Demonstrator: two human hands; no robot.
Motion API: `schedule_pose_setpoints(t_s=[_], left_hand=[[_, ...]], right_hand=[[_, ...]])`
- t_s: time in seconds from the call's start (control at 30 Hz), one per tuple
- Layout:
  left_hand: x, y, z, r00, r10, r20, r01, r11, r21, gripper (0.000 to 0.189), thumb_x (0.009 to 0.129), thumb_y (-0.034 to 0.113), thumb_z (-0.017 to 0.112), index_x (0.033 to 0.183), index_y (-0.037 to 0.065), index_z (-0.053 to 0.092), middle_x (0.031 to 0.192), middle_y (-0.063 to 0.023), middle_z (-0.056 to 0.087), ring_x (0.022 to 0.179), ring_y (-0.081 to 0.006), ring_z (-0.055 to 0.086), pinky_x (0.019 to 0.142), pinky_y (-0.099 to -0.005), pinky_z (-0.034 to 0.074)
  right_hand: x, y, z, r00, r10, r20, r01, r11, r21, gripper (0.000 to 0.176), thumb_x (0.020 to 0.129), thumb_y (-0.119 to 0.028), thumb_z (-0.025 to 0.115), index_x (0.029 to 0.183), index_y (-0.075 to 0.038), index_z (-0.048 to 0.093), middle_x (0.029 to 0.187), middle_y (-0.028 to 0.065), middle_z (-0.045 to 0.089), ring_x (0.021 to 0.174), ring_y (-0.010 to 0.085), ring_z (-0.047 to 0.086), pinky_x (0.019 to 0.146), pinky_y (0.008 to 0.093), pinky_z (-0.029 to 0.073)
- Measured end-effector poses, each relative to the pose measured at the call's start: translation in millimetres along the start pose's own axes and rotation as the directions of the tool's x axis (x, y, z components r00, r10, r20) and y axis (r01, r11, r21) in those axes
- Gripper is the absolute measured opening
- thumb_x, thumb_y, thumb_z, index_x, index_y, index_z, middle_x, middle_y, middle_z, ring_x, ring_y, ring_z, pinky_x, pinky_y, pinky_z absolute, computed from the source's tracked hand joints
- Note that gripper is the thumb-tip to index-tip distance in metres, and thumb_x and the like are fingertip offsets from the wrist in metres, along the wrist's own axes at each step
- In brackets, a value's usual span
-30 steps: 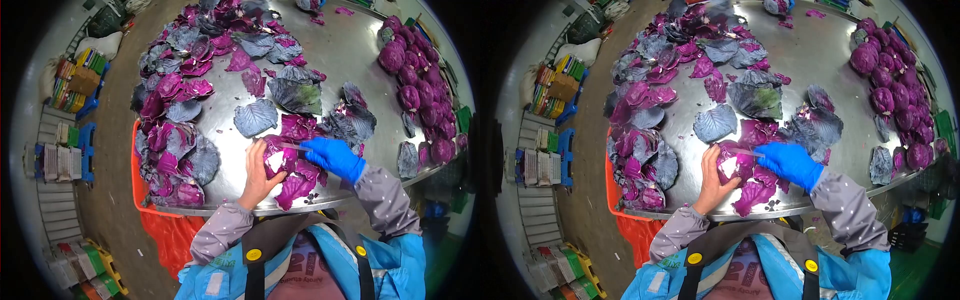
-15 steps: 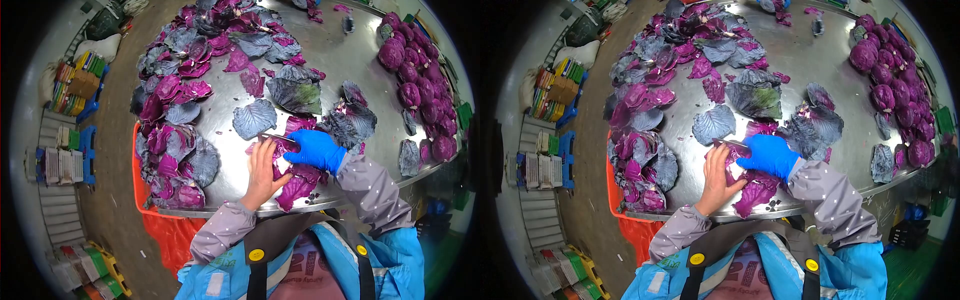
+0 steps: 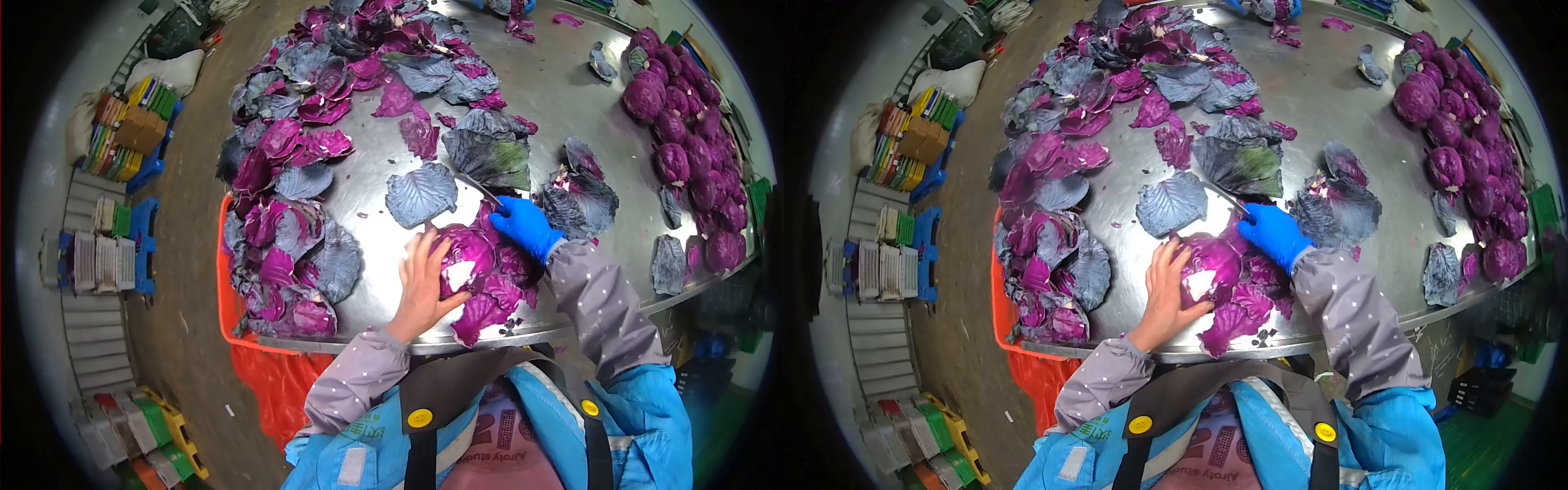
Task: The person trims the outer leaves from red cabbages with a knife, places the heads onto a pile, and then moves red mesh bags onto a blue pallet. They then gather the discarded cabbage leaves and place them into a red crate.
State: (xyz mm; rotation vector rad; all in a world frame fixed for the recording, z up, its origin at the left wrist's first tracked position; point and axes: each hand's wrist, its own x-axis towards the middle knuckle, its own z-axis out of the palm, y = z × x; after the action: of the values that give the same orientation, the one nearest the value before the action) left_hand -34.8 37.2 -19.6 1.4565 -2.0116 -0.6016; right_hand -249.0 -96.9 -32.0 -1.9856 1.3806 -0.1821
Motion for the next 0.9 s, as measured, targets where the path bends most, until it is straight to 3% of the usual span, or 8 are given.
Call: schedule_pose_setpoints(t_s=[0.07,0.23,0.33,0.4,0.47,0.53,0.73,0.9], left_hand=[[-12,-5,-1,0.999,-0.035,-0.039,0.034,0.999,-0.026,0.093,0.06,0.024,0.079,0.137,0.01,0.028,0.141,-0.0223,0.019,0.13,-0.042,0.019,0.103,-0.0503,0.019],[-23,7,2,0.991,-0.112,-0.078,0.103,0.989,-0.102,0.092,0.062,0.028,0.08,0.137,0.013,0.029,0.136,-0.0238,0.023,0.123,-0.0422,0.027,0.1,-0.05,0.025],[-13,24,3,0.949,-0.292,-0.122,0.251,0.929,-0.272,0.086,0.06,0.024,0.078,0.131,0.005,0.032,0.133,-0.0227,0.025,0.125,-0.0391,0.027,0.104,-0.0466,0.024],[-5,28,12,0.92,-0.34,-0.195,0.27,0.911,-0.312,0.081,0.06,0.025,0.078,0.125,0.003,0.035,0.129,-0.0221,0.029,0.122,-0.0384,0.03,0.102,-0.045,0.027],[-2,30,16,0.949,-0.237,-0.209,0.202,0.964,-0.174,0.077,0.06,0.026,0.077,0.122,0.004,0.037,0.128,-0.0219,0.03,0.119,-0.0386,0.032,0.1,-0.0459,0.029],[-4,32,16,0.961,-0.193,-0.198,0.162,0.973,-0.162,0.077,0.059,0.026,0.078,0.121,0.004,0.038,0.128,-0.0219,0.031,0.119,-0.0387,0.032,0.1,-0.047,0.029],[1,46,7,0.978,-0.088,-0.189,0.112,0.986,0.12,0.074,0.06,0.03,0.079,0.123,0.006,0.046,0.123,-0.02,0.034,0.115,-0.0364,0.034,0.097,-0.047,0.026],[-5,43,12,0.975,0.025,-0.222,0.012,0.987,0.161,0.067,0.063,0.03,0.077,0.121,0.007,0.051,0.116,-0.0152,0.042,0.112,-0.0328,0.037,0.092,-0.0449,0.028]], right_hand=[[-14,-15,0,0.978,-0.037,-0.206,0.09,0.962,0.257,0.048,0.078,-0.038,0.063,0.115,-0.008,0.054,0.093,0.018,0.064,0.085,0.0329,0.062,0.075,0.0404,0.048],[-41,-30,14,0.999,-0.01,0.039,-0.01,0.876,0.482,0.057,0.078,-0.035,0.069,0.12,0.0,0.05,0.102,0.0129,0.064,0.091,0.0212,0.061,0.082,0.032,0.046],[-50,-25,34,0.999,0.003,-0.043,0.025,0.779,0.626,0.053,0.08,-0.034,0.067,0.117,0.001,0.053,0.103,0.0138,0.064,0.091,0.0215,0.061,0.081,0.0323,0.047],[-55,-11,45,0.997,0.045,-0.058,-0.003,0.818,0.576,0.047,0.081,-0.032,0.065,0.115,-0.002,0.055,0.099,0.0152,0.065,0.088,0.0263,0.063,0.078,0.0349,0.048],[-60,-5,31,0.991,-0.058,-0.12,0.083,0.973,0.217,0.042,0.081,-0.031,0.062,0.115,-0.008,0.056,0.095,0.0164,0.065,0.085,0.0322,0.063,0.074,0.0383,0.049],[-59,-2,6,0.972,0.151,-0.181,-0.17,0.981,-0.092,0.037,0.082,-0.027,0.06,0.116,-0.014,0.056,0.094,0.0167,0.064,0.086,0.0349,0.061,0.074,0.0422,0.048],[-73,-32,-29,0.925,-0.271,-0.267,0.264,0.963,-0.062,0.043,0.087,-0.032,0.054,0.126,-0.017,0.047,0.1,0.0169,0.062,0.088,0.0363,0.06,0.075,0.0428,0.048],[-88,-46,-45,0.924,-0.382,0.008,0.344,0.823,-0.452,0.026,0.087,-0.025,0.051,0.112,-0.018,0.052,0.076,0.0095,0.058,0.062,0.0306,0.06,0.048,0.0425,0.045]])
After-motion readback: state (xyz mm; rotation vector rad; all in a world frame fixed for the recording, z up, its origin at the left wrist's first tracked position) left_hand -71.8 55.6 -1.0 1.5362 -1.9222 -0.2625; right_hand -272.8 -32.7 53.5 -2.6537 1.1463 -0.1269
